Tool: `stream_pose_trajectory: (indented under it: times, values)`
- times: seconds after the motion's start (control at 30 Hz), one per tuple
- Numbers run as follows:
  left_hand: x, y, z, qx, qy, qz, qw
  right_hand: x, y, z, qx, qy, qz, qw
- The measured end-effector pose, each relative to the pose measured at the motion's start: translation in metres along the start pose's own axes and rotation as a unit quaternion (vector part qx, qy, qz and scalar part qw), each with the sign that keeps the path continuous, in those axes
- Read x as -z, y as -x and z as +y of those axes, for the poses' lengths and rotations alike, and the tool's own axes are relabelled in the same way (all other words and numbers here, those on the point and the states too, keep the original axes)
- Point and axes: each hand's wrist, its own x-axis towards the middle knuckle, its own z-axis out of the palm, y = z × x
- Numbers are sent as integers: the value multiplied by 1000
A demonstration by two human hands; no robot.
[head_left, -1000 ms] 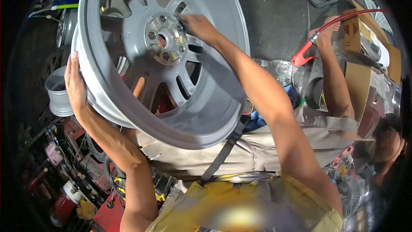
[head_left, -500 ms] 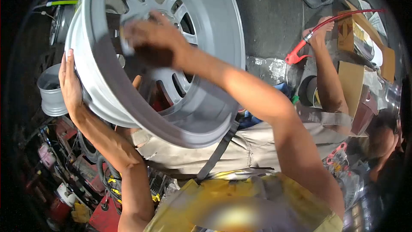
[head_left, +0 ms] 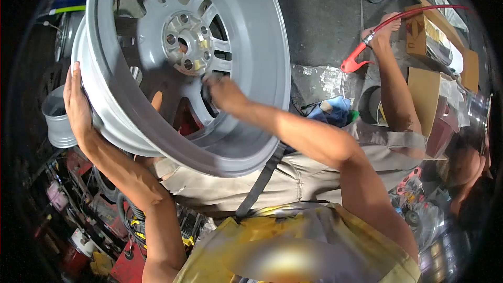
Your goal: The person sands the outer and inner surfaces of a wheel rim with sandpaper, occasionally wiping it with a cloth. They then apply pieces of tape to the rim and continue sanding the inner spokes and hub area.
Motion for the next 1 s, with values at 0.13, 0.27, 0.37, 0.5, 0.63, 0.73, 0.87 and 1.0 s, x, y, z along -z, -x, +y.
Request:
stream_pose_trajectory:
  times: [0.13,0.27,0.37,0.5,0.63,0.73,0.87,1.0]
  values:
    - [4,-12,-7,-27,-13,-18,999,1,49,-58,119,-30,-71,990]
    - [-1,-7,8,1,-5,-29,1000,12,10,-51,292,-267,-198,897]
    - [-5,-9,10,5,41,-51,998,80,16,-69,102,-248,-147,952]
    - [2,-20,-11,132,280,-71,948,124,7,-19,85,-198,-6,977]
    - [3,-21,-6,101,256,-72,958,128,-7,-5,96,-96,86,987]
    - [2,-24,11,35,92,-44,994,123,-18,8,179,-80,84,977]
    - [3,-49,14,-39,-109,-6,993,110,-10,2,179,-184,2,966]
    - [-4,-52,16,-130,-199,-13,971,91,-5,-2,167,-135,-63,975]
